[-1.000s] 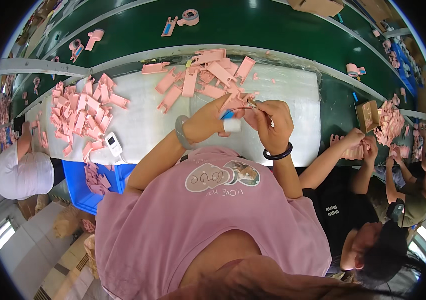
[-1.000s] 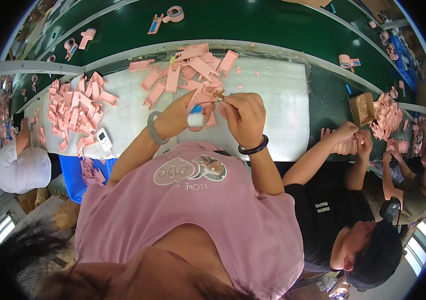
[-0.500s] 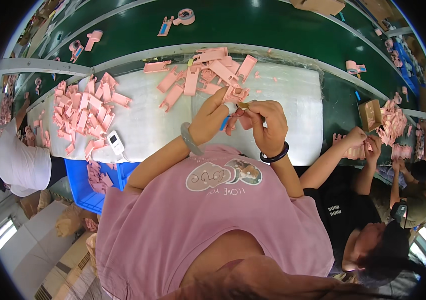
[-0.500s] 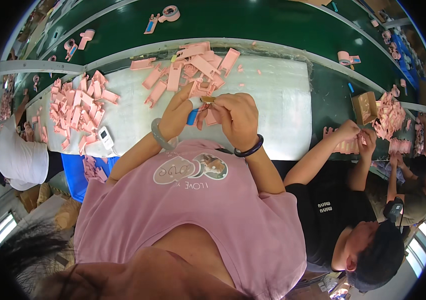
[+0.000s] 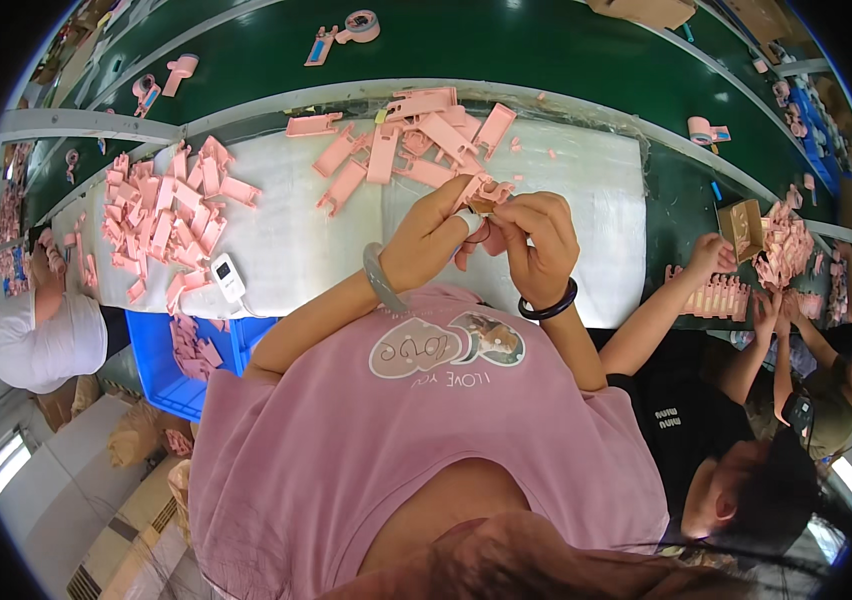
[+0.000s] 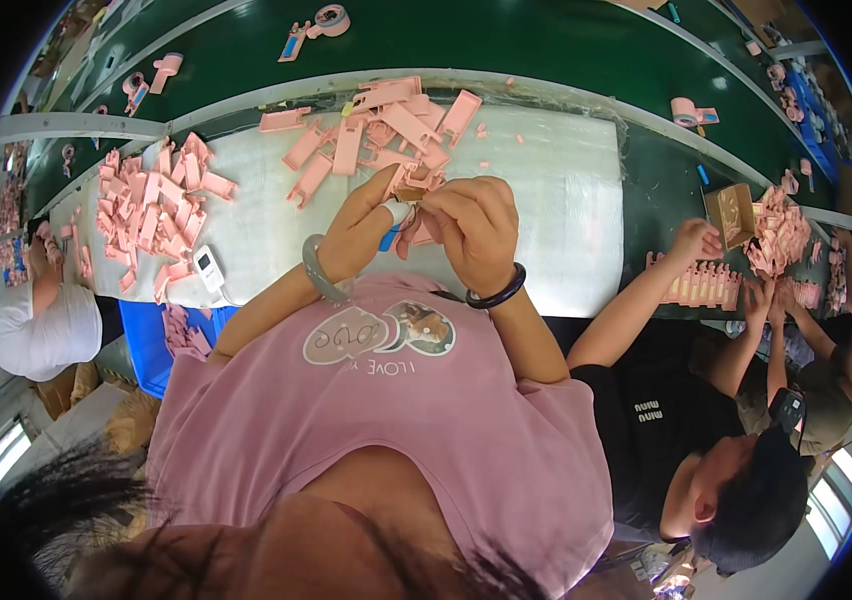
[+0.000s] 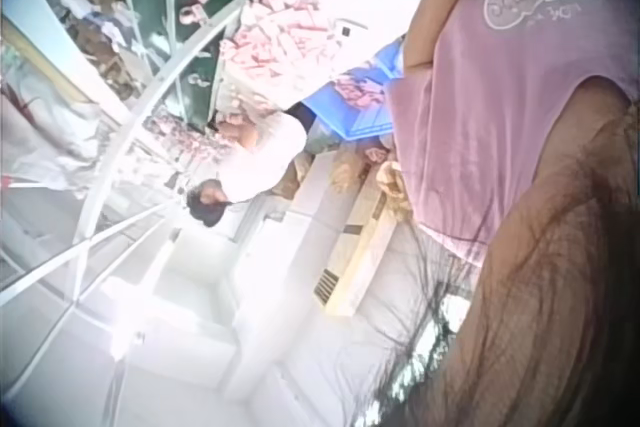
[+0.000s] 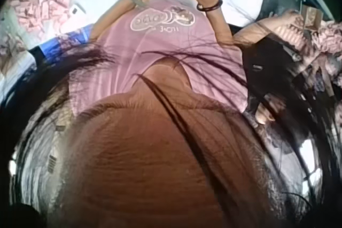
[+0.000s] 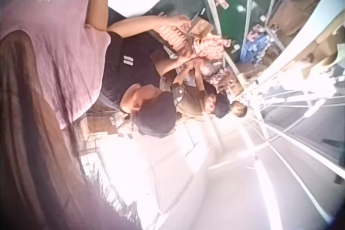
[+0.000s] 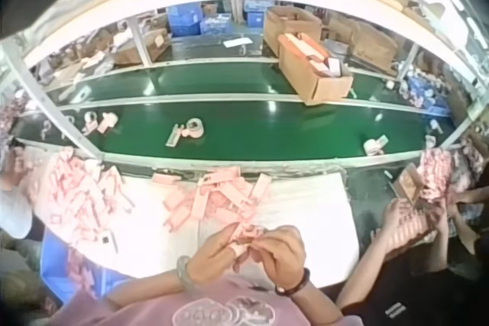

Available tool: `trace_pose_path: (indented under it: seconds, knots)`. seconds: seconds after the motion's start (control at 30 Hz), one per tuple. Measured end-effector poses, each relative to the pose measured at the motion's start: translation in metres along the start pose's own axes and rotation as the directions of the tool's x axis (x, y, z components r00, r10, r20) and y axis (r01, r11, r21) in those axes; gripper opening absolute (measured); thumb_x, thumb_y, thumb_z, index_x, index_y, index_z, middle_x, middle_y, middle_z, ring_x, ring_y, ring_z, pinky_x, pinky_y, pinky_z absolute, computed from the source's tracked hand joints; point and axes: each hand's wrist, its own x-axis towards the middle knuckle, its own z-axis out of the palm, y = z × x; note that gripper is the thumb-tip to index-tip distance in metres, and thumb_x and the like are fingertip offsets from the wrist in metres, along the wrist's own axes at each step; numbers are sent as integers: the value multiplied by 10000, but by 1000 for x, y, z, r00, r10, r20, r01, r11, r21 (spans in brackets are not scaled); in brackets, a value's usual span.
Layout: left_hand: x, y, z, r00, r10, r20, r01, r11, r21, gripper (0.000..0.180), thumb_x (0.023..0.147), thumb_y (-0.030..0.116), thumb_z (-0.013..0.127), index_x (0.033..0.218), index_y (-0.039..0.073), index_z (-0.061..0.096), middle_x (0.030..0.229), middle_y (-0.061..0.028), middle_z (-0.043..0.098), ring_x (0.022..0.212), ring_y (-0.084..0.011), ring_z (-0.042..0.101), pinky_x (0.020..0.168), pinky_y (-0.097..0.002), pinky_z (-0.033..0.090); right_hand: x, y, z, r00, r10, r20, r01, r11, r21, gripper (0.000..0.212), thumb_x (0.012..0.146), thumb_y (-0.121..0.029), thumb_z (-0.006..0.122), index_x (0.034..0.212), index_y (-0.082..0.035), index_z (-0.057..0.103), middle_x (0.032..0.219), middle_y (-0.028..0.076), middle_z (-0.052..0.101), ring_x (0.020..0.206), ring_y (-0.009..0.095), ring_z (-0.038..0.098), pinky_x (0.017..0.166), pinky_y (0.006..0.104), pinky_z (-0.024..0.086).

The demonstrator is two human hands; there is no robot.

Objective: Assembling small pink portable fans on a factory assembly line.

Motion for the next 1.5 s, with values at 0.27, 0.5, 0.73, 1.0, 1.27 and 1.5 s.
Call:
trace_pose_path:
  seconds: [0.27,0.5,0.73,1.0,1.27,1.5]
  knots:
    - [-3,0,0,1000,19,-5,-19,998,66,300,890,64,388,1158,-3,506,745,-28,497,595,-88,470,498,-235,407,0,2,3,999,-12,-53,12,1000,-12,208,683,23,718,860,-70,661,843,53,632,754,239,567,708,343,444]
    - [-5,2,0,1000,11,-4,-11,1000,12,324,906,91,396,1197,-3,504,741,-39,509,579,-89,464,491,-229,395,-1,4,1,1000,-4,-30,3,1000,-24,210,676,19,725,857,-65,657,819,51,640,734,231,569,705,340,441]
    - [-6,-2,0,989,142,50,-149,967,207,374,871,55,547,1233,-12,484,1031,-85,574,829,-133,566,665,-274,495,-2,3,-4,1000,4,10,-4,1000,-21,219,667,16,726,858,-67,657,820,50,642,735,228,573,711,337,438]
    - [-5,-9,4,989,130,64,-138,981,135,381,898,-22,491,1276,-4,446,1112,-97,545,991,-161,582,833,-301,494,-2,6,-9,999,-15,34,16,999,-36,240,653,20,721,868,-63,654,813,50,636,732,229,571,706,339,436]
    - [-9,-14,8,991,132,-22,-125,974,187,336,903,-16,466,1236,7,511,1053,-103,576,884,-178,595,803,-293,473,-9,4,-5,999,-3,51,5,999,-33,250,648,32,712,872,-58,651,806,57,627,724,239,567,701,351,438]
    - [-1,-18,5,988,140,-63,-114,944,310,281,911,53,502,1183,6,557,914,-112,610,808,-191,598,736,-292,471,-11,5,2,998,62,30,-62,998,-12,243,661,37,699,875,-49,624,795,72,615,712,264,563,675,369,438]
